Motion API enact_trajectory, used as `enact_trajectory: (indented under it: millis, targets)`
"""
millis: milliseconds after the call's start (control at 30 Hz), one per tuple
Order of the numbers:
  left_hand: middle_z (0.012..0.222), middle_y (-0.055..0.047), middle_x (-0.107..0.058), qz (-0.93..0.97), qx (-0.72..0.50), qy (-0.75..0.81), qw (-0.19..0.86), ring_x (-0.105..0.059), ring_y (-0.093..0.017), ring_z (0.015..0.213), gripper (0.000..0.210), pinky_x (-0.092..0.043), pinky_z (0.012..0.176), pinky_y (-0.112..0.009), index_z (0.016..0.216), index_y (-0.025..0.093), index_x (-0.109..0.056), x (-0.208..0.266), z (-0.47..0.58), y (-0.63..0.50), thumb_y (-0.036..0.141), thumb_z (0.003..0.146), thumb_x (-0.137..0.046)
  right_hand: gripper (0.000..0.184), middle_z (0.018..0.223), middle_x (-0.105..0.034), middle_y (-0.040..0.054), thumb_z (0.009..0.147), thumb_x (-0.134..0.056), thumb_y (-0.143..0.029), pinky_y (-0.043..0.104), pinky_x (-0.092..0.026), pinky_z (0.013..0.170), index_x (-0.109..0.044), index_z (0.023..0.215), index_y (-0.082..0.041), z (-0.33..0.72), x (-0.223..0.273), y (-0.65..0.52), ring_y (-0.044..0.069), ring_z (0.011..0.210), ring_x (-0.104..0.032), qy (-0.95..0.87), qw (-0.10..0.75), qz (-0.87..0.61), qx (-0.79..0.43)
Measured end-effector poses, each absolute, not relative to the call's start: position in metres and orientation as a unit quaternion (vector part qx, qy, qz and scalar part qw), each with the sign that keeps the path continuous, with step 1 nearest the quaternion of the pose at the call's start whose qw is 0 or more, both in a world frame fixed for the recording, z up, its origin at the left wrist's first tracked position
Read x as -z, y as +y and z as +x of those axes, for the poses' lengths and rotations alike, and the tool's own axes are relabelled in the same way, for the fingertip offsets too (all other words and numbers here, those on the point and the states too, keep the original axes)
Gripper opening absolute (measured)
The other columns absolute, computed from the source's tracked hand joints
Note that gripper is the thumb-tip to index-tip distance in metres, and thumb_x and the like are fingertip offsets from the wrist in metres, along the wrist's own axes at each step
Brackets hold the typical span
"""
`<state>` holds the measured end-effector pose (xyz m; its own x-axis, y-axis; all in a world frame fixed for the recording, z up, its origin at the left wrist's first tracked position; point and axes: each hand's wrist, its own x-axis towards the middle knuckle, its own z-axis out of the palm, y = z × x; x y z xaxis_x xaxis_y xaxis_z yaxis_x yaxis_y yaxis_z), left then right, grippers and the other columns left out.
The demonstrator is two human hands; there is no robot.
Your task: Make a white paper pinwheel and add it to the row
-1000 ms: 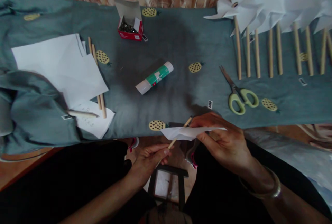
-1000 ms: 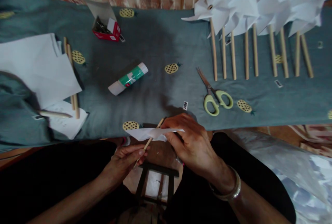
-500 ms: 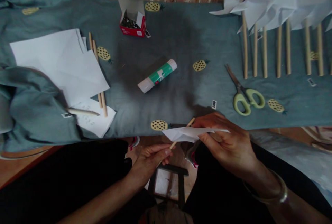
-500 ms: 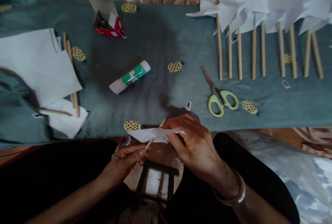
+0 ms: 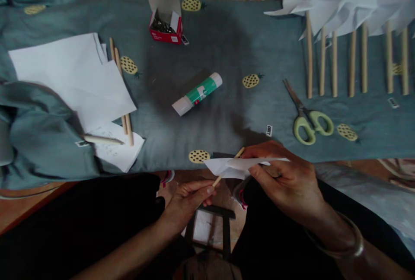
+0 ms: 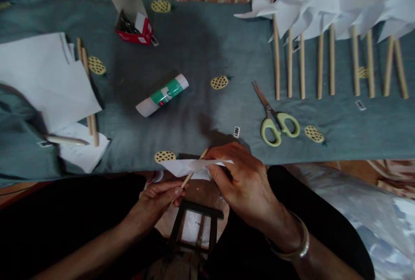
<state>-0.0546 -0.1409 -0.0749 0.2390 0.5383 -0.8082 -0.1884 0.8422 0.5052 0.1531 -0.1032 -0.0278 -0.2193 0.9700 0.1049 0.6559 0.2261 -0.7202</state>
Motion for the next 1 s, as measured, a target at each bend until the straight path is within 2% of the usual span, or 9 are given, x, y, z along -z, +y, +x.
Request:
enact_trajectory:
  millis: [200, 433, 767, 867, 1000]
  targets:
    - [0.06, 0.0, -0.067, 0.149, -0.233, 0.559, 0.781, -0.05, -0.006, 0.05, 0.03, -0.04, 0.053, -0.02, 0.078, 0.019, -0.079, 0.077, -0.055, -0.145, 0.04, 0.057, -0.085, 0.01, 0.091, -0.074, 0.0009, 0.088, -0.061, -0.025, 0.029, -0.053, 0.075, -0.069, 0.093, -0.023, 0.152, 0.022, -0.1, 0.017, 0.082, -0.07, -0.695, 0.262, -0.591, -0.313]
    - [0.069, -0.003, -0.069, 0.155, -0.243, 0.53, 0.798, -0.054, -0.006, 0.055, 0.041, -0.041, 0.054, -0.02, 0.085, 0.016, -0.079, 0.072, -0.053, -0.148, 0.044, 0.056, -0.086, 0.011, 0.076, -0.072, -0.0005, 0.085, -0.061, -0.026, 0.026, -0.045, 0.059, -0.072, 0.087, -0.022, 0.153, 0.02, -0.085, 0.016, 0.066, -0.065, -0.678, 0.236, -0.592, -0.365]
    - [0.07, -0.001, -0.068, 0.141, -0.265, 0.503, 0.81, -0.058, -0.005, 0.055, 0.047, -0.045, 0.053, -0.016, 0.086, 0.014, -0.078, 0.068, -0.054, -0.15, 0.039, 0.049, -0.091, 0.015, 0.076, -0.071, 0.0013, 0.077, -0.065, -0.028, 0.027, -0.043, 0.063, -0.072, 0.084, -0.017, 0.156, 0.023, -0.073, 0.016, 0.067, -0.061, -0.673, 0.211, -0.592, -0.391]
    - [0.072, -0.003, -0.069, 0.155, -0.275, 0.5, 0.807, -0.06, -0.006, 0.055, 0.042, -0.047, 0.054, -0.016, 0.087, 0.012, -0.078, 0.065, -0.053, -0.151, 0.034, 0.054, -0.09, 0.019, 0.078, -0.072, 0.0012, 0.075, -0.066, -0.031, 0.026, -0.044, 0.064, -0.072, 0.085, -0.016, 0.159, 0.027, -0.066, 0.016, 0.068, -0.061, -0.661, 0.217, -0.569, -0.439]
    - [0.071, -0.003, -0.068, 0.161, -0.278, 0.496, 0.807, -0.062, -0.007, 0.055, 0.033, -0.05, 0.056, -0.018, 0.088, 0.011, -0.077, 0.059, -0.051, -0.152, 0.026, 0.061, -0.087, 0.021, 0.069, -0.069, 0.0, 0.071, -0.068, -0.034, 0.025, -0.043, 0.058, -0.072, 0.075, -0.015, 0.16, 0.027, -0.059, 0.015, 0.062, -0.059, -0.649, 0.203, -0.551, -0.483]
